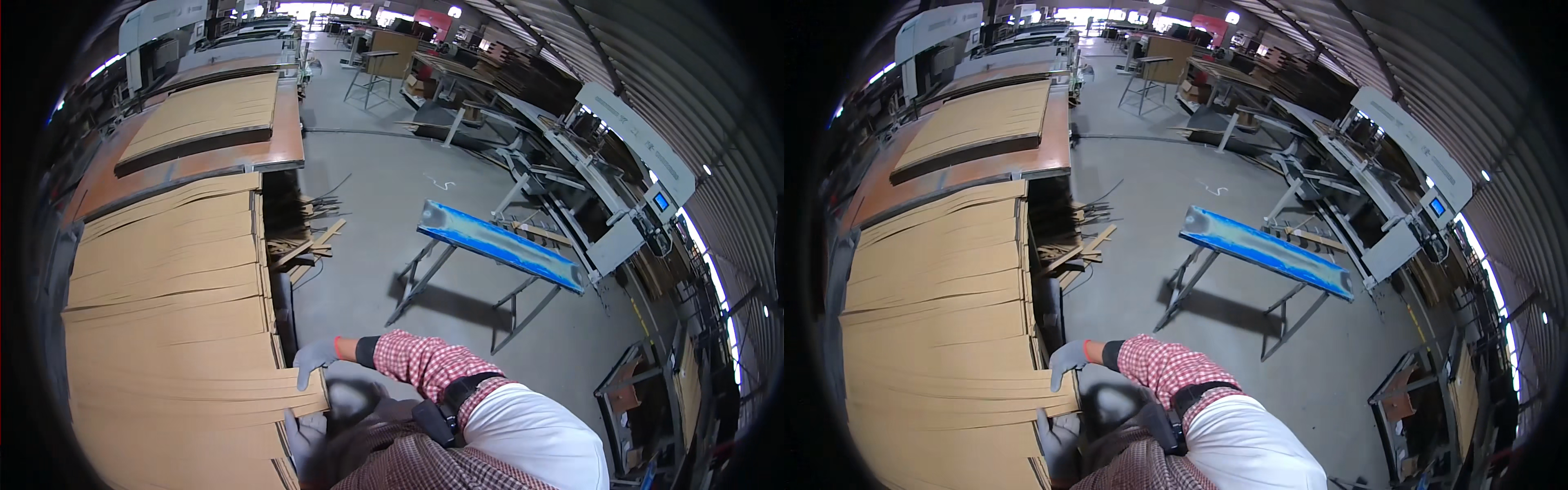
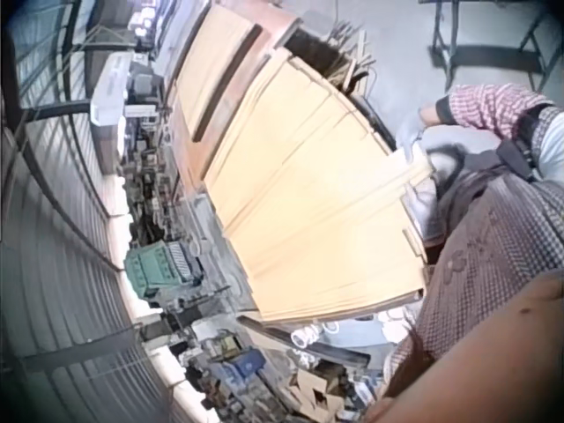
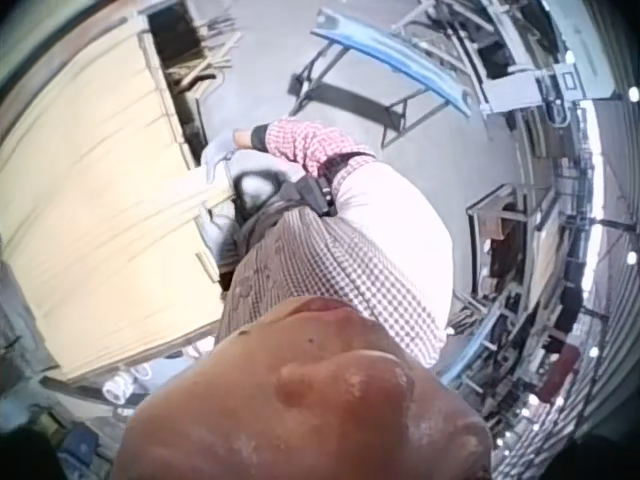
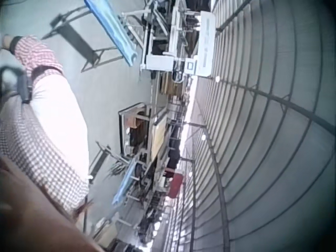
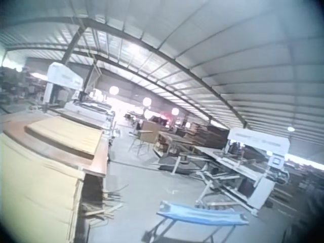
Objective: Sorting and stacking long thin cardboard strips on an industrial table.
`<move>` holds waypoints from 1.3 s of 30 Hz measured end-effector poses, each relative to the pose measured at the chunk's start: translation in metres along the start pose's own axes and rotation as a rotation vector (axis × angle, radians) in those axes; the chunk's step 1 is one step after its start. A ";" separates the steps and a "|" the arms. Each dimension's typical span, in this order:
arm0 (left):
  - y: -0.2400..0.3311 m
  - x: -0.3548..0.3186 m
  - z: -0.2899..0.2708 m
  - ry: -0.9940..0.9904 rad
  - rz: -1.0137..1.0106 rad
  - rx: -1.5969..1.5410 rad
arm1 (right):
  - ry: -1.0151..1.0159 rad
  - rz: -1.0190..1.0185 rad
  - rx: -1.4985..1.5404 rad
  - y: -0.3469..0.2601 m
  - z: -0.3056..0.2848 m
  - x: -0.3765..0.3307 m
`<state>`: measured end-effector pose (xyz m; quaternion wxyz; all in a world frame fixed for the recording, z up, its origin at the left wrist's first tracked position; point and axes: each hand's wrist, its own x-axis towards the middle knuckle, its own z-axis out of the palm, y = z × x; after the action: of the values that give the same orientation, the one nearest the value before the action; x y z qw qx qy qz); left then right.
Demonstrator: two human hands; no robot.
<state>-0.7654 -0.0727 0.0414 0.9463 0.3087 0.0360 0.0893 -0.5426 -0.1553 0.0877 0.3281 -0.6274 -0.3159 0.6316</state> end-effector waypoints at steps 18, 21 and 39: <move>0.095 0.110 0.014 0.289 0.692 -0.587 | -0.048 -0.062 0.096 -0.024 0.018 -0.160; 0.079 0.121 0.037 0.224 0.677 -0.574 | 0.053 -0.141 -0.041 -0.004 0.015 -0.194; -0.101 0.032 0.248 0.077 0.889 -0.459 | -0.096 0.111 -0.326 0.121 -0.060 -0.528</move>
<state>-0.6885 -0.2901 0.1810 0.8583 0.0745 -0.0849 0.5006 -0.4860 -0.6547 0.2982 0.1714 -0.6580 -0.3941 0.6183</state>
